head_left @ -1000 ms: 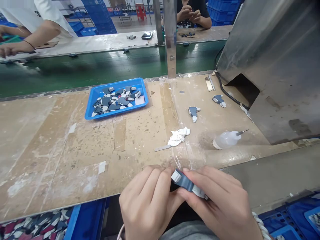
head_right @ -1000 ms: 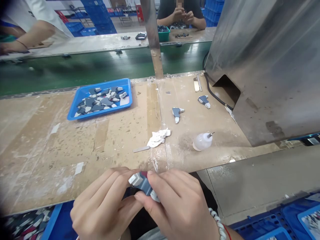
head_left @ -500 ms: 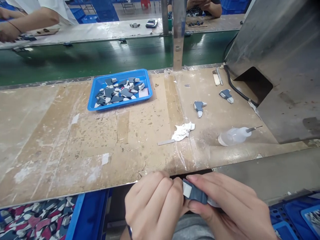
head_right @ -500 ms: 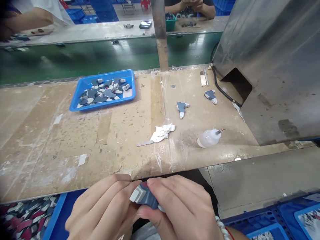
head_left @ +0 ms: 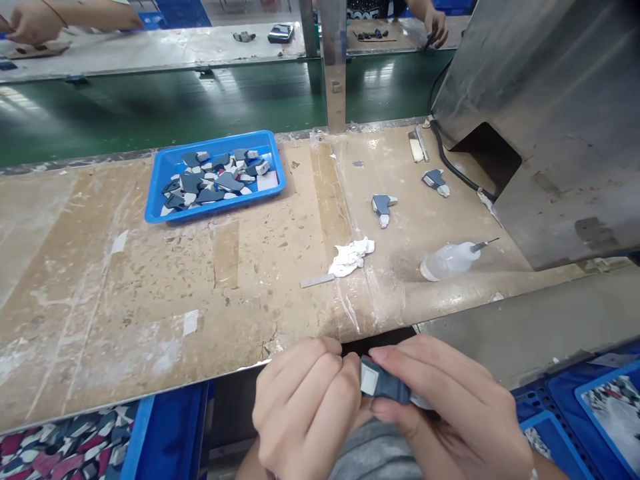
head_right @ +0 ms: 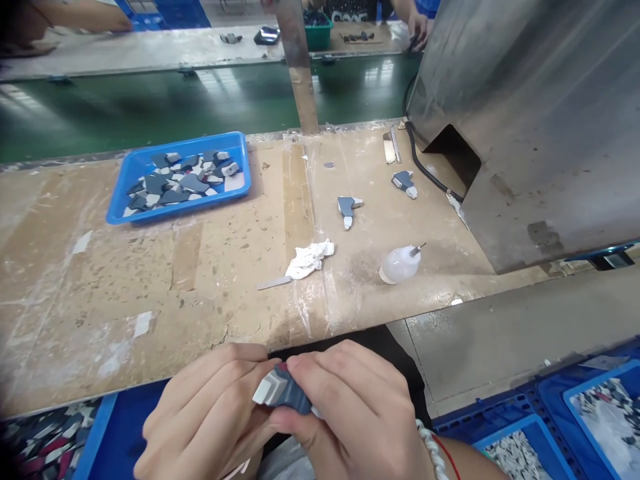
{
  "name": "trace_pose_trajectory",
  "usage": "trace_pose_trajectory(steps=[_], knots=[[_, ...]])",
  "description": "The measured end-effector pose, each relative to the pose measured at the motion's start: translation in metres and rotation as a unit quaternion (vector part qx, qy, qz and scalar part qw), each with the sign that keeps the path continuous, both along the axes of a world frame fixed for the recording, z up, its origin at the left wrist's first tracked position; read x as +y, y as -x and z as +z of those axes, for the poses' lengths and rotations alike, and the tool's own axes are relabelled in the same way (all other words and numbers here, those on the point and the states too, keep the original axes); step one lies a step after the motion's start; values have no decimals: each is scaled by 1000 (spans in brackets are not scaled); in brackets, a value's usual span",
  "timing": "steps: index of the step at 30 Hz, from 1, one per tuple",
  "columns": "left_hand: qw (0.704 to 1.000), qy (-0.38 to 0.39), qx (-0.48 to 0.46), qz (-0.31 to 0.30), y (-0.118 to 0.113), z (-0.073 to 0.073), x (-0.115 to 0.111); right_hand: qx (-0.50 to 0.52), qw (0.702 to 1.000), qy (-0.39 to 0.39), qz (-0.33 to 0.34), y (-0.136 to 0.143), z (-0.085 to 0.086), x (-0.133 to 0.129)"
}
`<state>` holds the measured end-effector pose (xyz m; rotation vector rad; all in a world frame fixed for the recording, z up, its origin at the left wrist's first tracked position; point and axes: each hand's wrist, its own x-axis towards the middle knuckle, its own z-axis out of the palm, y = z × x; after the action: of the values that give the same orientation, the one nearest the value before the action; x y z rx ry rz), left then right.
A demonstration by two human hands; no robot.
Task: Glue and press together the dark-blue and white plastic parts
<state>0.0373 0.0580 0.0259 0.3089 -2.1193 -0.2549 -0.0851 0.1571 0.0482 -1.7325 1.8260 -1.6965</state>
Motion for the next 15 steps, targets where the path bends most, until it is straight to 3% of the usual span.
trace_pose_trajectory(steps=[6,15], knots=[[999,-27,-9,-40,6,-4,-8,-5,999,1,-35,5,1,-1],[999,28,10,30,3,-7,-21,-25,1000,7,3,10,-7,-19]])
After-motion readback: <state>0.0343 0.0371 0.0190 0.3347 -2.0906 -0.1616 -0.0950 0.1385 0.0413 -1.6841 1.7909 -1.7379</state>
